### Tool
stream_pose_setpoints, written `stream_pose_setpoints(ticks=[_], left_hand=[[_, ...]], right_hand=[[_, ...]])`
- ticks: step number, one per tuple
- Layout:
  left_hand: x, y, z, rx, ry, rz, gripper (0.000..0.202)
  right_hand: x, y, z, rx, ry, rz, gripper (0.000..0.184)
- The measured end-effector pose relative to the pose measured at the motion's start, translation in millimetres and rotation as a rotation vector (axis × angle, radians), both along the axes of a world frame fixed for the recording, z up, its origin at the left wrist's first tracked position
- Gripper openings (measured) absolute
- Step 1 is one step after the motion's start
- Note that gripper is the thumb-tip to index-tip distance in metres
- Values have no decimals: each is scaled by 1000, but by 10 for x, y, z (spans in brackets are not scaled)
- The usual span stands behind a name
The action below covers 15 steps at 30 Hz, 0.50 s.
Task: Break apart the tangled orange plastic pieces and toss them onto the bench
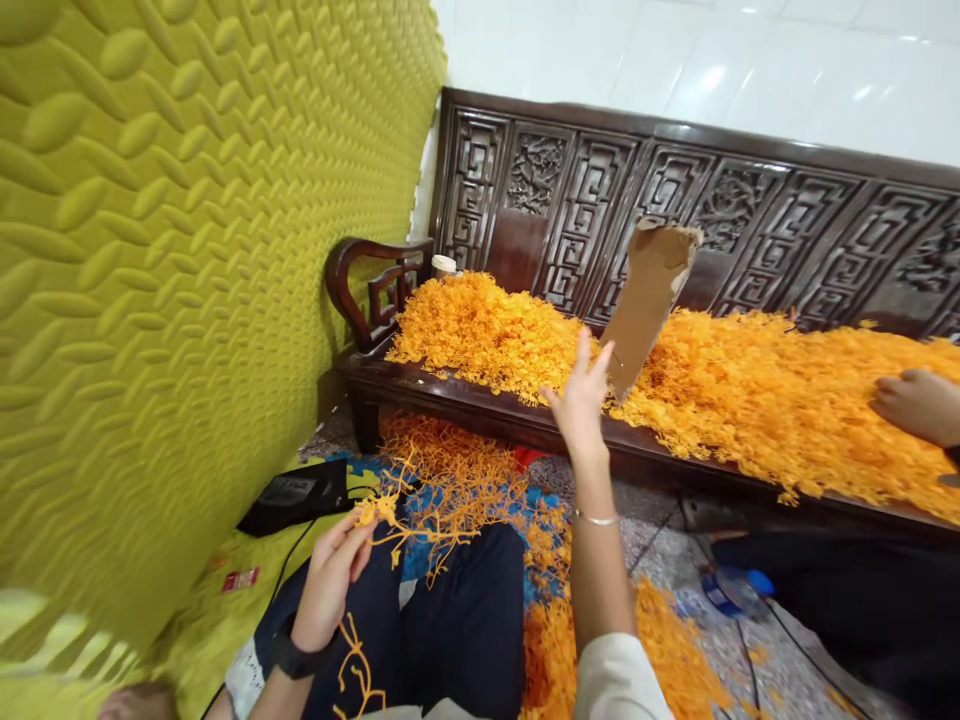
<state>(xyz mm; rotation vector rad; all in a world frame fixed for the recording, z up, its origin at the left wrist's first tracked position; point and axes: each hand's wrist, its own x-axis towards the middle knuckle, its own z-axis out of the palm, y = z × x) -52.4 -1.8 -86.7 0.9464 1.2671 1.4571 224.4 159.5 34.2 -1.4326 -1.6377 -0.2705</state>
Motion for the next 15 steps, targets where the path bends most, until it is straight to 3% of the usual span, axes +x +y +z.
stream_pose_setpoints(ticks=[2, 4, 7, 9, 11, 15], left_hand=[[-1, 28, -3, 10, 11, 1, 28], [6, 63, -10, 10, 24, 7, 28], [31, 99, -1, -4, 15, -4, 30], [49, 99, 22, -10, 14, -22, 32], [60, 84, 49, -3, 28, -36, 31], [59, 51, 75, -6, 50, -41, 32]], right_hand=[[-204, -67, -104, -152, 124, 161, 56], [-470, -263, -204, -284, 173, 369, 46], [-898, -661, -324, -438, 38, 725, 28], [-1110, -871, -385, -511, -108, 946, 32], [-1222, -982, -435, -538, -228, 1028, 41], [-1219, -995, -486, -553, -236, 973, 29]])
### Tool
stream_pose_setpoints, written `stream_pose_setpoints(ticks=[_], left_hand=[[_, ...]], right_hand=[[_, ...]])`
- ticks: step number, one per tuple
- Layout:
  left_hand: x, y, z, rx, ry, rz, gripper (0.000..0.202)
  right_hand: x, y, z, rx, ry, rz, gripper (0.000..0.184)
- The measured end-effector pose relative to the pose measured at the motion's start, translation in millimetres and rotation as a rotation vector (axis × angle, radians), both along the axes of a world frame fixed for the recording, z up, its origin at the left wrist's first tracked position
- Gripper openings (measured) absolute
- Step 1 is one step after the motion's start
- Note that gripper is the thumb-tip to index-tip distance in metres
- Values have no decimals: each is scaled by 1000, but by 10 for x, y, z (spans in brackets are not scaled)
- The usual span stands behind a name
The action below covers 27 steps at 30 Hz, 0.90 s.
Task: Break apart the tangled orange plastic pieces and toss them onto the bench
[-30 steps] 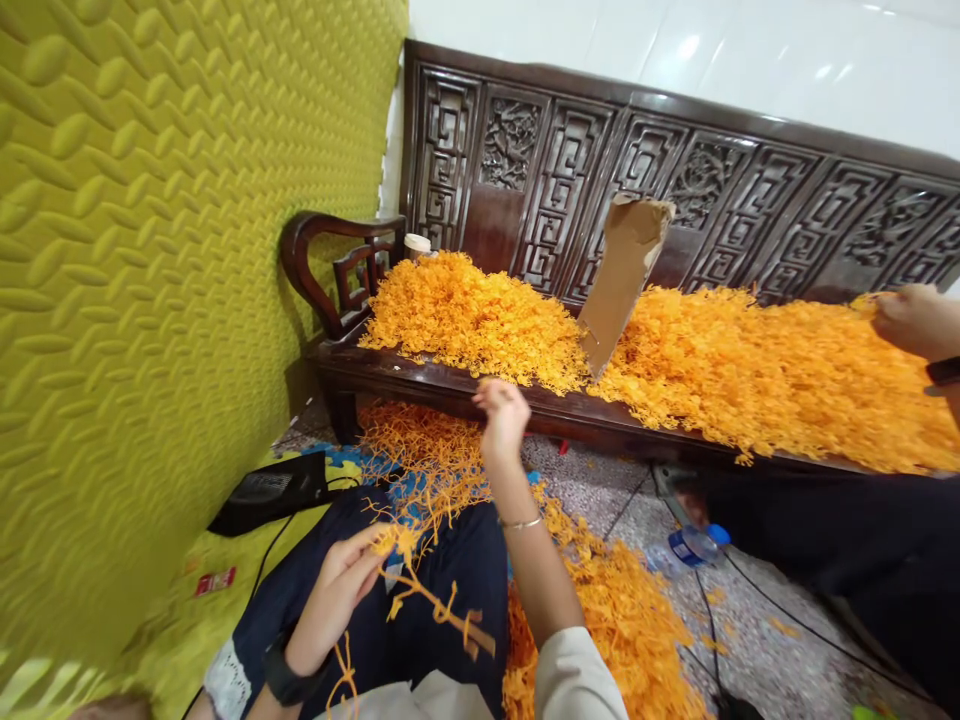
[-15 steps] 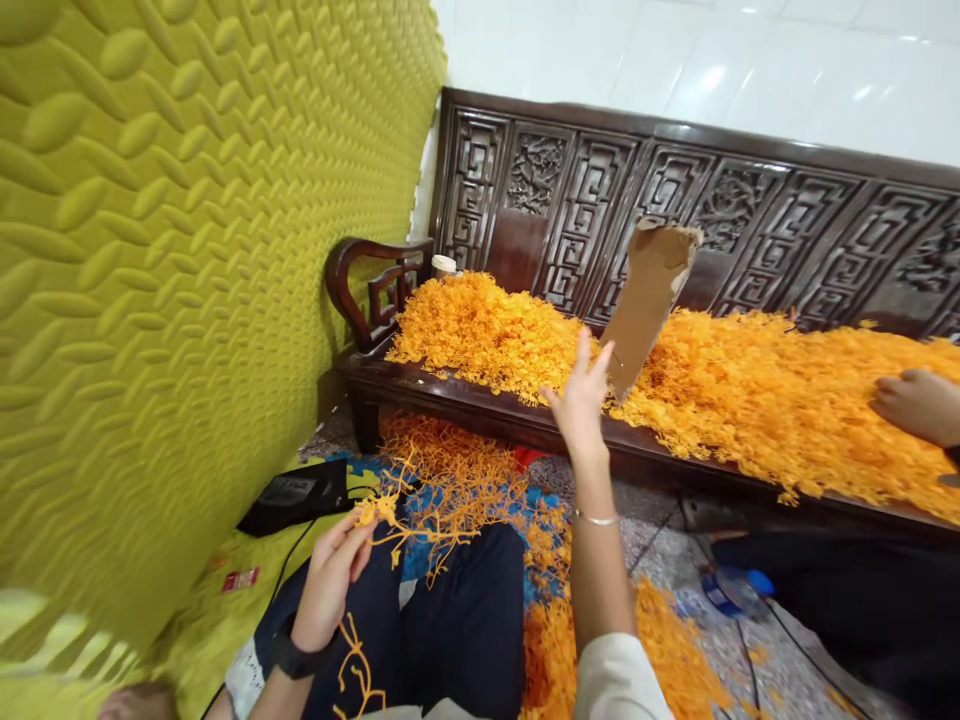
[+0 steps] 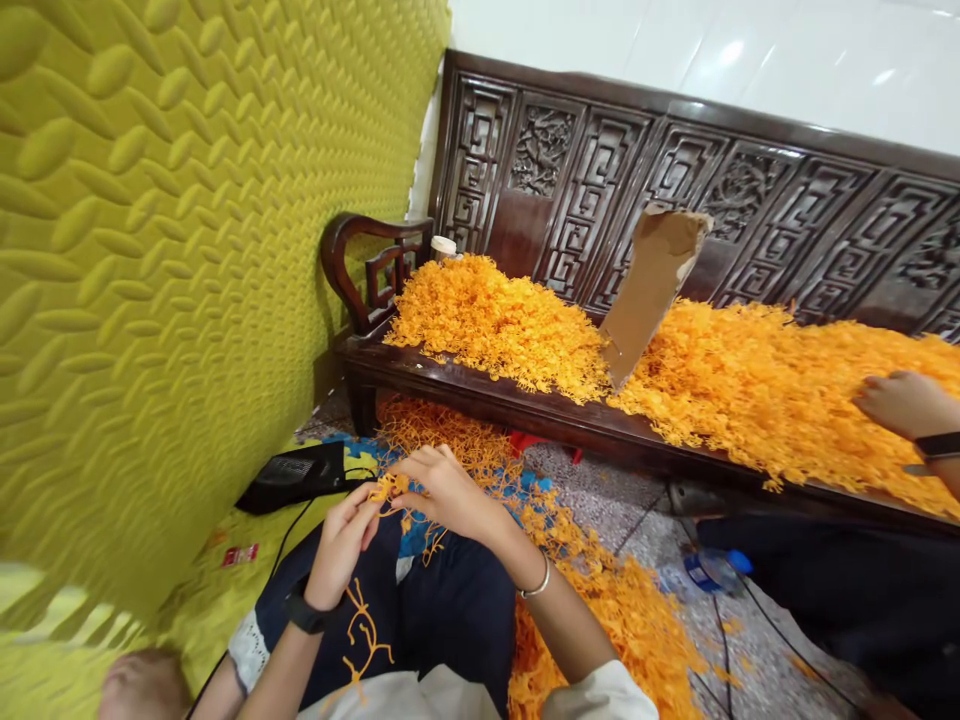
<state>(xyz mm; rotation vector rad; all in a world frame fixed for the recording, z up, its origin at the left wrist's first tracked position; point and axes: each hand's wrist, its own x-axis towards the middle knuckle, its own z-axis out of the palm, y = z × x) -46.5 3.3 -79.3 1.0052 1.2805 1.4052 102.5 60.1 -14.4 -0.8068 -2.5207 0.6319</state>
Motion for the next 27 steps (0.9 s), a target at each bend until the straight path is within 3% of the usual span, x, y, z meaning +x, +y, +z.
stream_pose_setpoints(ticks=[6, 8, 13, 18, 22, 27], left_hand=[[-1, 7, -58, -21, 11, -3, 40], [11, 6, -89, -24, 6, -14, 43], [138, -66, -95, -8, -78, -86, 40], [350, -153, 76, 87, -50, -109, 41], [453, -196, 245, 91, -30, -125, 40], [522, -268, 367, 84, -33, -119, 43]], right_hand=[[95, -5, 38, -278, 328, -86, 24], [119, 1, 20, -301, 386, -111, 22], [169, 25, -58, -161, 697, -389, 16], [161, -73, -11, 32, 955, -600, 11], [214, -154, 97, 154, 1012, -679, 10], [250, -244, 159, 260, 1034, -676, 9]])
